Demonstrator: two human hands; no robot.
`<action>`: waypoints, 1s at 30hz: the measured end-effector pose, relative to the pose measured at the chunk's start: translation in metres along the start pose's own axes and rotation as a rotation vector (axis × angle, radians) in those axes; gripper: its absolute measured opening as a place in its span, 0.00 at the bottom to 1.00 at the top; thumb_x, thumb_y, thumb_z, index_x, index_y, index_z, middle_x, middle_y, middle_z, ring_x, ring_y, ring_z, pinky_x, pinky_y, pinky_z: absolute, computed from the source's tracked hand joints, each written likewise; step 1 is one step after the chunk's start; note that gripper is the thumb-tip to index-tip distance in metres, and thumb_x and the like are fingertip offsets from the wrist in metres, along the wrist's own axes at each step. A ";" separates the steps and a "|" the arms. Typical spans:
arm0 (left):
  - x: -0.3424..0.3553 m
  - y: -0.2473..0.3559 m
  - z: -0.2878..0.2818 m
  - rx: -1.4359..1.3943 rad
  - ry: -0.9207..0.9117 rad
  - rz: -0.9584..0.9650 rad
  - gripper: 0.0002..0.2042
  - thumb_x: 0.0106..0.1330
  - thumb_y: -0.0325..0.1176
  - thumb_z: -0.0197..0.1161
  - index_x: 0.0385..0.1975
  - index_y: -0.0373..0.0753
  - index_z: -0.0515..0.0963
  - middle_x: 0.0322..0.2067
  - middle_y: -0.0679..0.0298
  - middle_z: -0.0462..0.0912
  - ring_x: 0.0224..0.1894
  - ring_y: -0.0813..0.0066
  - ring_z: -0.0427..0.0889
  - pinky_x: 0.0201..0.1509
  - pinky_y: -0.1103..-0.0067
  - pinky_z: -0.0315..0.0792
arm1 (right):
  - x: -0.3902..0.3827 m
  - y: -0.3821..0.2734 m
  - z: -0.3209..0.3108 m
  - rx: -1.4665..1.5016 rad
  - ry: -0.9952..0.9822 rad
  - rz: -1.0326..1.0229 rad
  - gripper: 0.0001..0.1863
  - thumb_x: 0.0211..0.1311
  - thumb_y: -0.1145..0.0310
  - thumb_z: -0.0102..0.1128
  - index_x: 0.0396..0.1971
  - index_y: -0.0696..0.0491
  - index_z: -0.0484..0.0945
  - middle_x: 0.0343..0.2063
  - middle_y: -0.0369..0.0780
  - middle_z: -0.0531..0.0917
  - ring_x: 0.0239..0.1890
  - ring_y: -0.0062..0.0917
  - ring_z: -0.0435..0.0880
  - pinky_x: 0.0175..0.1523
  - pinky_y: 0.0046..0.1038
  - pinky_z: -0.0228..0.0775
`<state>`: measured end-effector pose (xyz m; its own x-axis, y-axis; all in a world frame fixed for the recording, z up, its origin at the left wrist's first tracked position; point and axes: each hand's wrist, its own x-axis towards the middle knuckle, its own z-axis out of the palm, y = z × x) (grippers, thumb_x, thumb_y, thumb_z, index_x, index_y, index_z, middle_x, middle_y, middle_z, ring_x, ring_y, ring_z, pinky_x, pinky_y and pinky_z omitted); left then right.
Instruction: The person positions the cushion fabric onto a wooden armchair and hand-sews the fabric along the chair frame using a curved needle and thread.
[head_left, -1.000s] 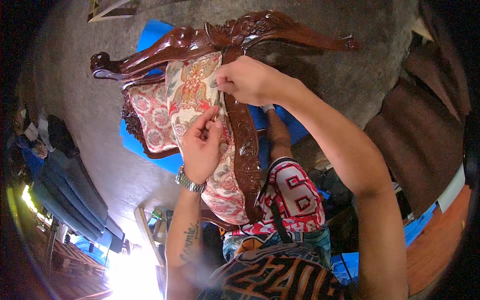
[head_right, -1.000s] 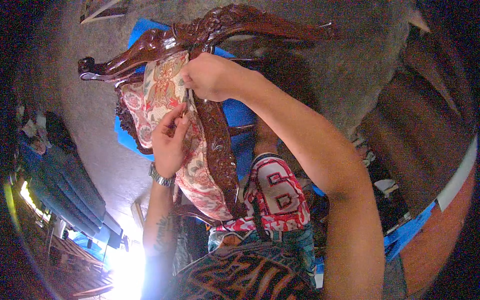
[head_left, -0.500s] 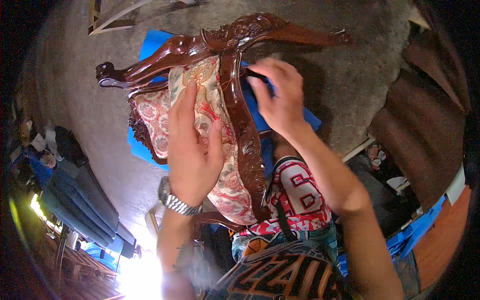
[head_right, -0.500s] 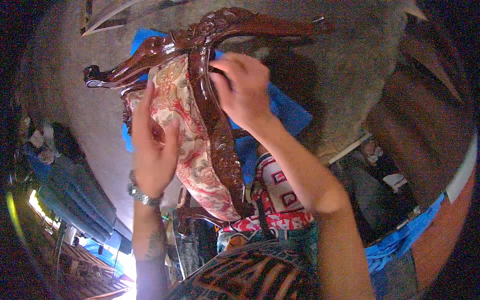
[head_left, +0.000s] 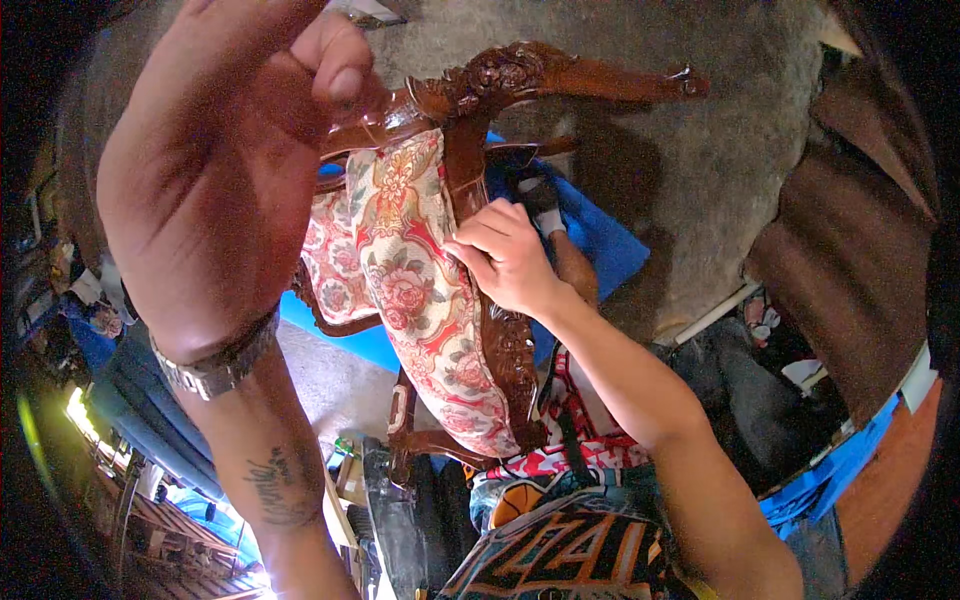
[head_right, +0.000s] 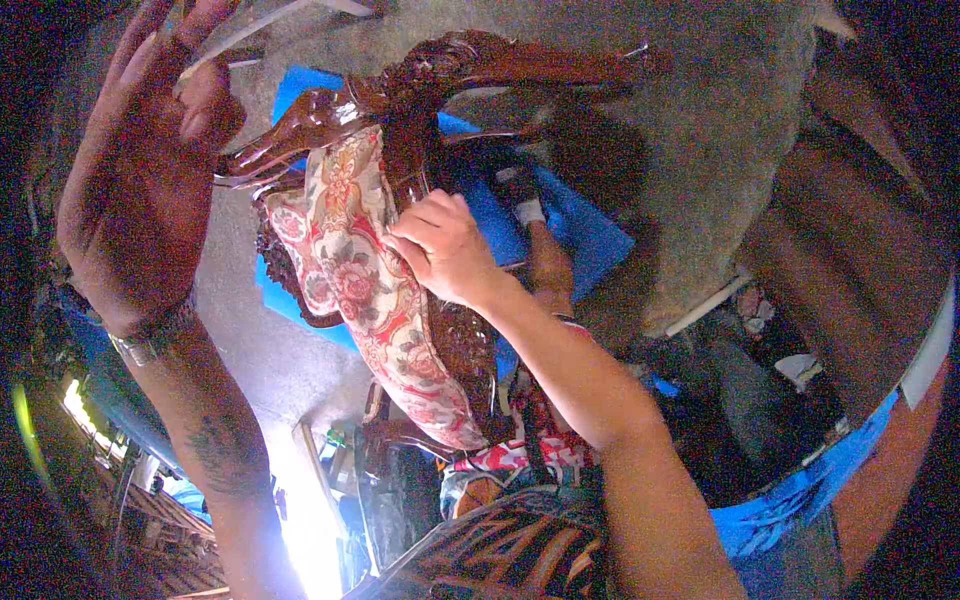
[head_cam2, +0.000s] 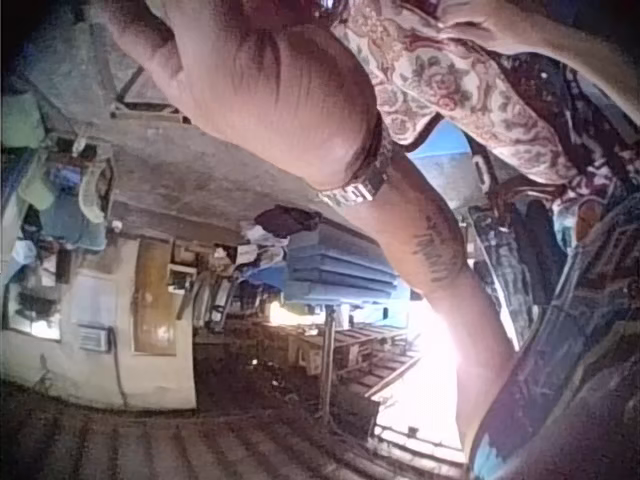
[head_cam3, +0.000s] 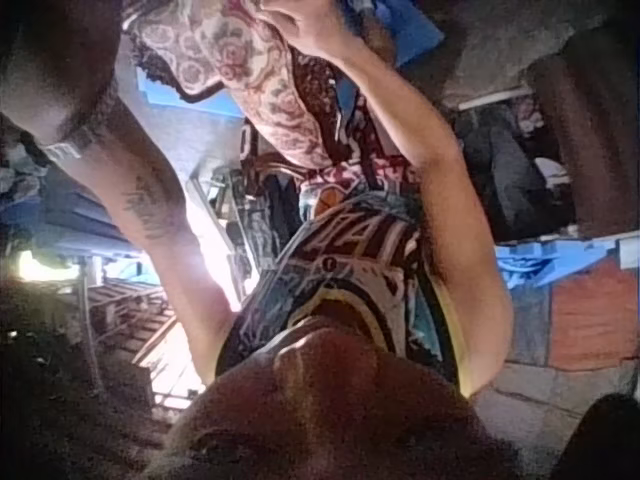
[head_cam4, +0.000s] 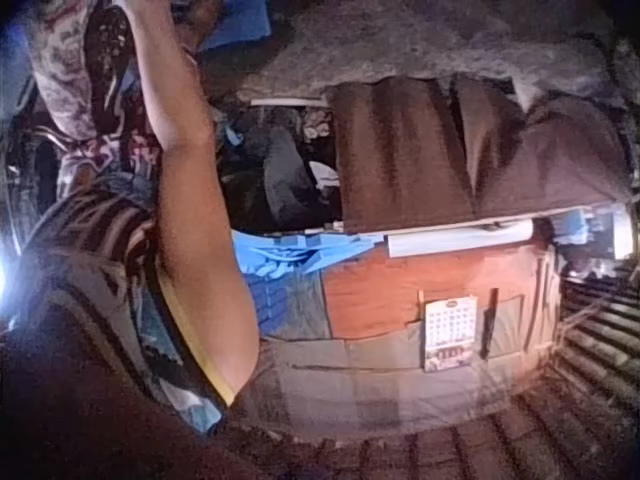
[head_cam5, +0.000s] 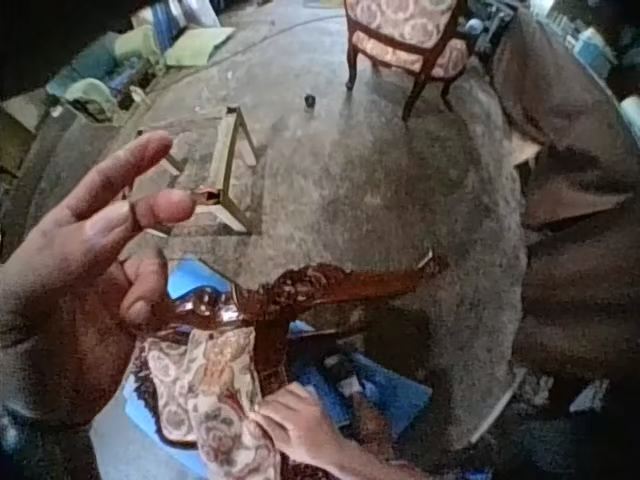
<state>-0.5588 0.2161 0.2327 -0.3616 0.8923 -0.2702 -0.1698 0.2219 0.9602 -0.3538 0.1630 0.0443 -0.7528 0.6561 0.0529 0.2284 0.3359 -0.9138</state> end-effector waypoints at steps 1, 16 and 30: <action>0.001 0.001 -0.001 -0.003 -0.004 0.004 0.25 0.64 0.27 0.57 0.62 0.35 0.62 0.52 0.56 0.73 0.43 0.77 0.75 0.46 0.84 0.69 | -0.001 -0.003 -0.002 0.205 -0.060 0.092 0.05 0.52 0.69 0.65 0.29 0.51 0.80 0.30 0.34 0.80 0.35 0.31 0.75 0.41 0.31 0.64; -0.061 -0.104 -0.003 0.898 0.477 0.256 0.28 0.53 0.31 0.67 0.54 0.33 0.67 0.38 0.54 0.74 0.38 0.62 0.71 0.44 0.69 0.67 | -0.192 -0.012 -0.168 -0.243 0.251 1.023 0.15 0.68 0.59 0.45 0.33 0.58 0.69 0.25 0.42 0.75 0.30 0.33 0.74 0.38 0.34 0.67; -0.103 -0.184 0.036 1.215 0.546 -0.014 0.24 0.52 0.35 0.67 0.50 0.39 0.72 0.43 0.56 0.75 0.50 0.57 0.69 0.57 0.60 0.58 | -0.463 -0.122 -0.345 -1.094 -0.650 1.473 0.14 0.64 0.61 0.48 0.33 0.59 0.67 0.23 0.53 0.78 0.29 0.52 0.78 0.36 0.50 0.69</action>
<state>-0.4577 0.0975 0.0861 -0.7340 0.6791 -0.0001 0.6404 0.6922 0.3328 0.1800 0.0516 0.2701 0.3376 0.5480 -0.7653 0.8239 0.2210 0.5218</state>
